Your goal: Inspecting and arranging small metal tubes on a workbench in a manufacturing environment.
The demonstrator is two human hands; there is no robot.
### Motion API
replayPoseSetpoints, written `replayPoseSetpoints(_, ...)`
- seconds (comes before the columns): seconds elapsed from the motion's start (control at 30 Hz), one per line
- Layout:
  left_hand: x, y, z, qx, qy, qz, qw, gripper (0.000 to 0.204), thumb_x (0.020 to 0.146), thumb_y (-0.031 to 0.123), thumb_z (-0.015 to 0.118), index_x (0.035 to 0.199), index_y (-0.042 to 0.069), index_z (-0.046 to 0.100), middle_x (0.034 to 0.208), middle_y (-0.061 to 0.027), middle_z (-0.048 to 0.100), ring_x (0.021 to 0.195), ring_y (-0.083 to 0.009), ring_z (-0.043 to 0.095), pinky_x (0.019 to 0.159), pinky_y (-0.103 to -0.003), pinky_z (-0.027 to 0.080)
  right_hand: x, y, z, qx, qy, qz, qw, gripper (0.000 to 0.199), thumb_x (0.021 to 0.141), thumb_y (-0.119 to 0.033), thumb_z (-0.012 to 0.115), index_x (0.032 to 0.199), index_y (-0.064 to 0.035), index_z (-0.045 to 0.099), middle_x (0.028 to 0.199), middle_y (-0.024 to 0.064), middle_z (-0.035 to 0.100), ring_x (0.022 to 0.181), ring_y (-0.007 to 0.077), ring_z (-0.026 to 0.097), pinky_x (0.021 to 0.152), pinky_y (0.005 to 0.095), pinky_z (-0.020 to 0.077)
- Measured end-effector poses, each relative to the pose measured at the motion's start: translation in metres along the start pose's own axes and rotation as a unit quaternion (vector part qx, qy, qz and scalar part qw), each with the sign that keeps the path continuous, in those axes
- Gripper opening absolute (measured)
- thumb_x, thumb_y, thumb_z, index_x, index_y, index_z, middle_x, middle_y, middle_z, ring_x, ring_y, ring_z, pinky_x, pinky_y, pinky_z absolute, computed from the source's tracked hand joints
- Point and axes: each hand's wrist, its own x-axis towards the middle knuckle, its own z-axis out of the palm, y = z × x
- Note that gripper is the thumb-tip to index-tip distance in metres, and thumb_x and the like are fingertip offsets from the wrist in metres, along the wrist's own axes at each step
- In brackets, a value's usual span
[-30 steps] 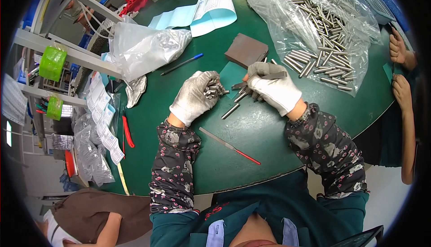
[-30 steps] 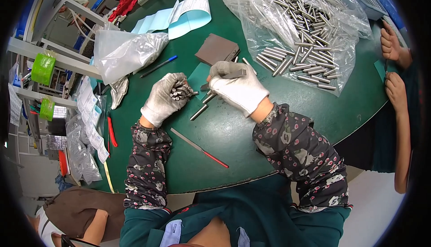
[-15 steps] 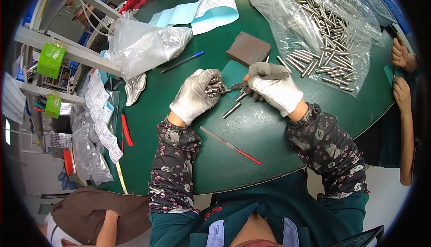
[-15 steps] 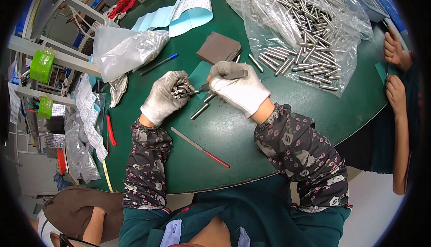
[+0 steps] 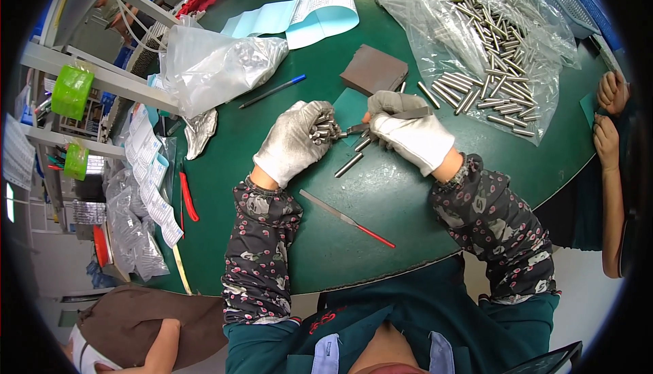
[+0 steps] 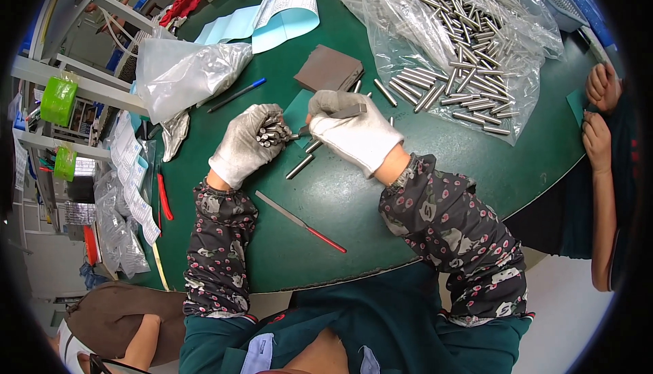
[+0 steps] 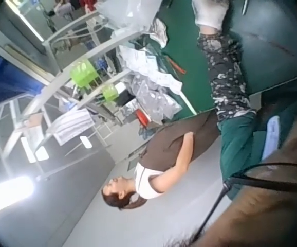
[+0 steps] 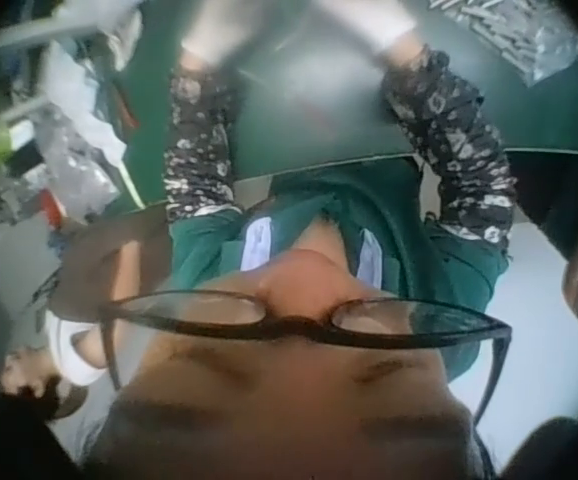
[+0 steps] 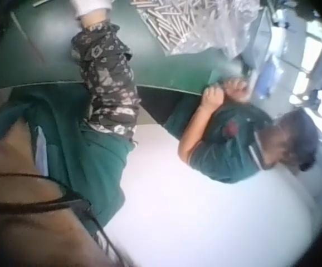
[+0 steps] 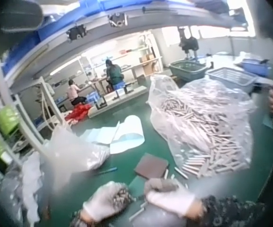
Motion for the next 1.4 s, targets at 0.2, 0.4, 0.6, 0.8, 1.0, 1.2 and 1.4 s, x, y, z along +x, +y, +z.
replayPoseSetpoints(0.2,0.001,0.006,-0.004,0.042,-0.012,0.004,0.999,0.037,0.064,0.001,0.064,0.1,0.005,0.054,0.082,-0.0135,0.055,0.075,-0.0298,0.057,0.068,-0.034,0.047,0.005,-0.014,0.0,-0.105,0.008,-0.012,0.994,0.007,0.078,-0.007,0.049,0.076,-0.0026,0.054,0.067,0.0038,0.052,0.064,0.0091,0.048,0.06,0.0241,0.0419)
replayPoseSetpoints(0.4,0.001,0.003,-0.005,0.042,-0.029,0.006,0.999,0.043,0.061,-0.005,0.066,0.101,0.002,0.053,0.086,-0.0097,0.056,0.078,-0.0203,0.057,0.071,-0.027,0.047,0.01,-0.008,0.005,-0.053,-0.006,-0.073,0.996,0.006,0.077,-0.006,0.048,0.074,-0.0022,0.052,0.064,0.0053,0.048,0.062,0.0094,0.046,0.059,0.0251,0.0405)
replayPoseSetpoints(0.6,0.001,0.0,-0.003,0.017,-0.014,0.026,0.999,0.04,0.062,-0.001,0.064,0.101,0.005,0.053,0.081,-0.0123,0.054,0.075,-0.0282,0.056,0.069,-0.033,0.047,0.012,-0.011,0.006,-0.061,-0.064,-0.03,0.996,0.006,0.077,-0.001,0.046,0.079,-0.0005,0.052,0.067,0.0024,0.05,0.065,0.0054,0.046,0.06,0.0217,0.0413)
replayPoseSetpoints(0.8,0.004,-0.001,-0.002,0.035,-0.032,0.019,0.999,0.044,0.061,-0.001,0.065,0.103,0.004,0.053,0.084,-0.0132,0.055,0.078,-0.0285,0.057,0.071,-0.033,0.048,0.01,-0.013,0.006,-0.109,-0.066,-0.041,0.991,0.009,0.076,0.006,0.044,0.076,-0.0013,0.049,0.067,-0.0004,0.039,0.068,0.0023,0.038,0.059,0.0188,0.0363)
replayPoseSetpoints(1.0,0.001,0.001,-0.004,0.029,-0.015,-0.011,0.999,0.043,0.062,0.0,0.065,0.103,0.004,0.053,0.087,-0.0127,0.056,0.081,-0.0274,0.058,0.073,-0.031,0.048,0.013,-0.015,-0.001,-0.112,-0.031,0.043,0.992,0.013,0.075,-0.015,0.049,0.079,-0.0043,0.056,0.064,0.0081,0.055,0.06,0.0145,0.056,0.059,0.0279,0.0443)
replayPoseSetpoints(1.2,-0.005,-0.011,0.004,-0.05,0.009,-0.024,0.998,0.043,0.061,-0.002,0.067,0.102,0.004,0.053,0.088,-0.0111,0.057,0.081,-0.0264,0.059,0.072,-0.031,0.048,-0.002,-0.004,0.002,-0.075,0.044,-0.004,0.996,0.01,0.078,-0.01,0.051,0.08,-0.0031,0.057,0.069,0.0065,0.059,0.064,0.0121,0.057,0.061,0.0241,0.0455)
replayPoseSetpoints(1.4,-0.012,-0.02,0.01,-0.05,0.055,-0.01,0.997,0.043,0.061,-0.003,0.069,0.101,0.004,0.054,0.088,-0.0106,0.056,0.08,-0.0261,0.059,0.07,-0.031,0.048,-0.003,-0.001,0.004,-0.069,0.065,-0.035,0.995,0.011,0.08,-0.009,0.049,0.079,-0.0016,0.057,0.069,0.0076,0.059,0.067,0.0137,0.059,0.061,0.0257,0.0464)
